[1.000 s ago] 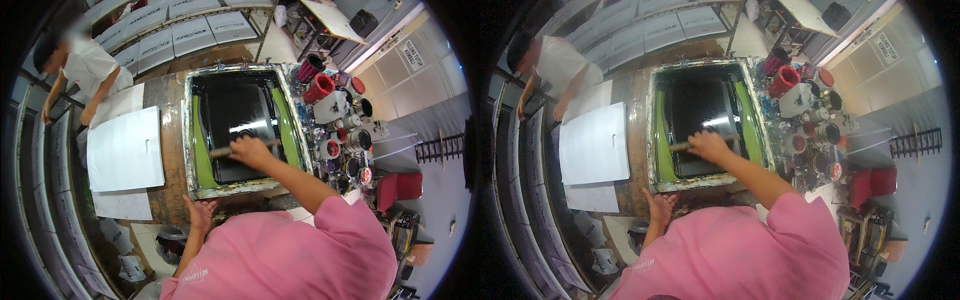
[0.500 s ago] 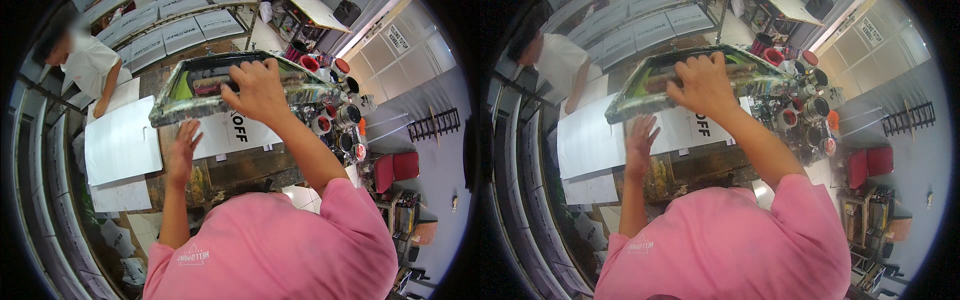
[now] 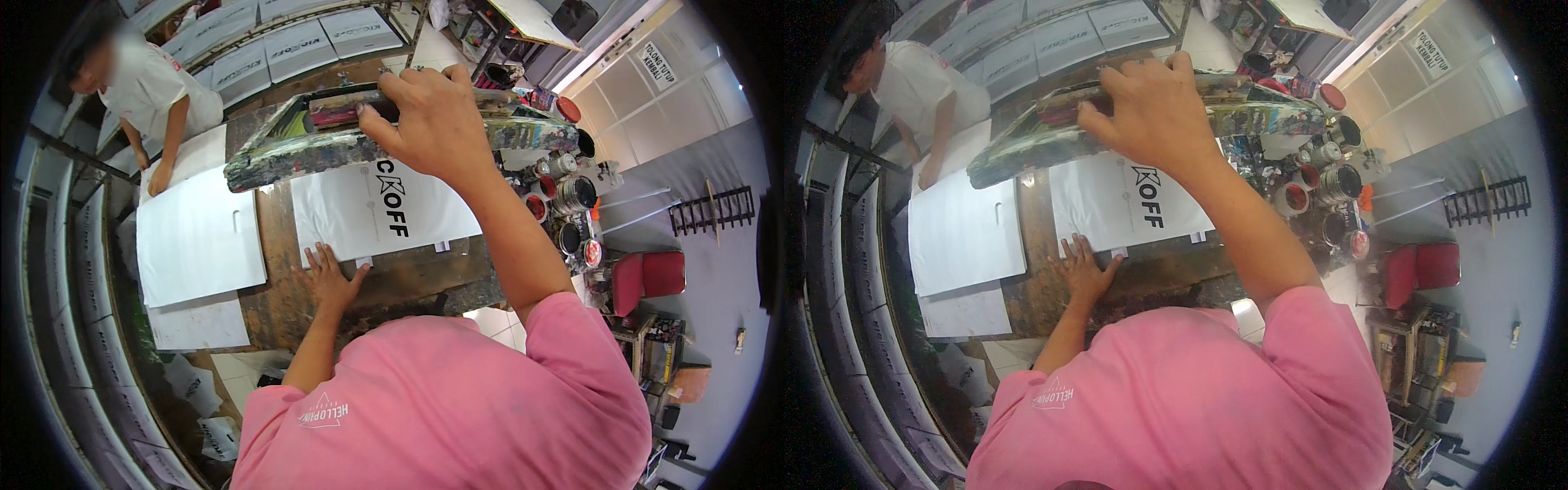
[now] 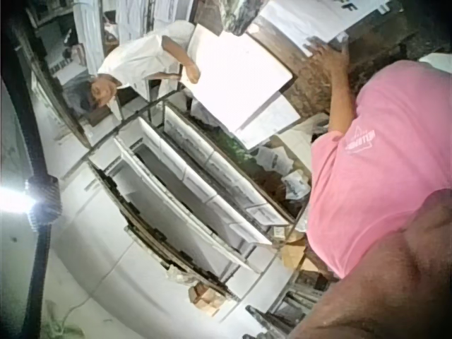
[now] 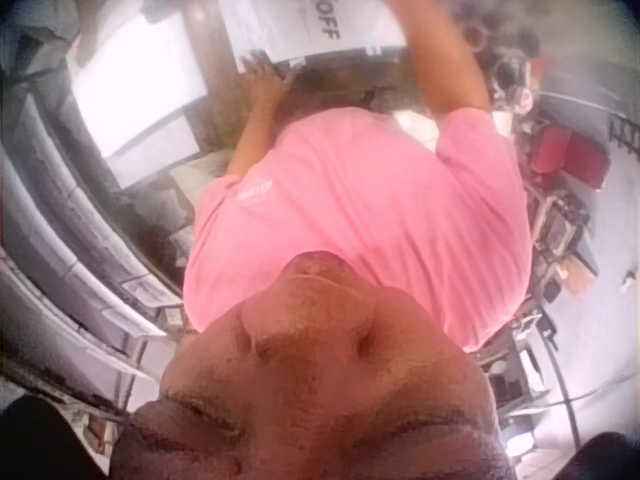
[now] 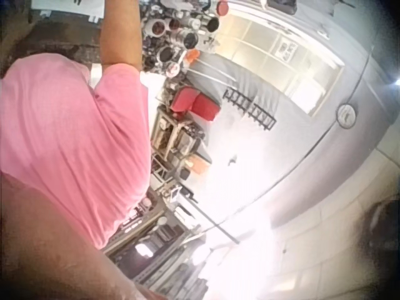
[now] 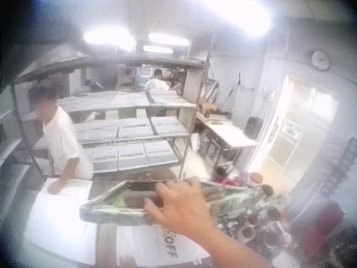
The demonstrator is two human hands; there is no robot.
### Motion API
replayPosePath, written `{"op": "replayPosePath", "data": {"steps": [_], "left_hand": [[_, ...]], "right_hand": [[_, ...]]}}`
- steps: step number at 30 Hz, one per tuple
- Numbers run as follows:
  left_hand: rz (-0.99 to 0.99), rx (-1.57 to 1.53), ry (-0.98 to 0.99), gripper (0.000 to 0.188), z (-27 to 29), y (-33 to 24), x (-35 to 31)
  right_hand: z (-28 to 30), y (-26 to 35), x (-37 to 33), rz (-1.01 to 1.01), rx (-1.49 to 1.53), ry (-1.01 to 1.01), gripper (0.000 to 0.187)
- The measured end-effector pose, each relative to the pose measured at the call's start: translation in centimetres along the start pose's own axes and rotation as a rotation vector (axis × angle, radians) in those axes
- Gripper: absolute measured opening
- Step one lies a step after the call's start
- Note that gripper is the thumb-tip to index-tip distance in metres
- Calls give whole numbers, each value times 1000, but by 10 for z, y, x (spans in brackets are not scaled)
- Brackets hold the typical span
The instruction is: The person performs screen printing on plastic bags by using a squeegee to spread ink across a mesh screen stencil, lifting the screen, and then moving the printed bags to a storage rack.
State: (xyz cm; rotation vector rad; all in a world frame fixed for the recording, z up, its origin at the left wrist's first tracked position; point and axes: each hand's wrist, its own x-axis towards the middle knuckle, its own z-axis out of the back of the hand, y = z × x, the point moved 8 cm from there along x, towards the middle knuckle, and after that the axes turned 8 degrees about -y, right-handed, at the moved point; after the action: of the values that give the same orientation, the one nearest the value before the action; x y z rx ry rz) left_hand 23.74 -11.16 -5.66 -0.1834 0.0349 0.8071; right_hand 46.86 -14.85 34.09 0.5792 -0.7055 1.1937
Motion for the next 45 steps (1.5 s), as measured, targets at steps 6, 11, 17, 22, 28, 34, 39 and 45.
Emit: {"op": "replayPosePath", "data": {"steps": [6, 11, 17, 22, 28, 34, 39, 45], "left_hand": [[-96, -365, -326, 77, 80, -35, 34], [-40, -739, -555, 44, 129, -33, 73], [205, -852, -587, 43, 125, 31, 31], [270, -928, -738, 44, 125, 132, 8], [467, -723, -697, 47, 114, 261, -24], [565, -505, -604, 54, 118, 370, -25], [973, 30, -544, 82, 150, 371, -31], [238, -1400, -215, 74, 169, 137, -5]], "right_hand": [[0, -6, 15, 8, 24, 8, 41], [-1, -7, 19, -26, 22, 53, 41], [1, -2, 8, -35, 24, 75, 42], [0, -2, 5, -43, 30, 78, 41], [0, 5, -2, -51, 21, 79, 43], [2, 9, 0, -46, 3, 90, 42], [4, 9, 2, -34, -2, 83, 38], [3, 0, 2, -38, 51, 36, 46]]}}
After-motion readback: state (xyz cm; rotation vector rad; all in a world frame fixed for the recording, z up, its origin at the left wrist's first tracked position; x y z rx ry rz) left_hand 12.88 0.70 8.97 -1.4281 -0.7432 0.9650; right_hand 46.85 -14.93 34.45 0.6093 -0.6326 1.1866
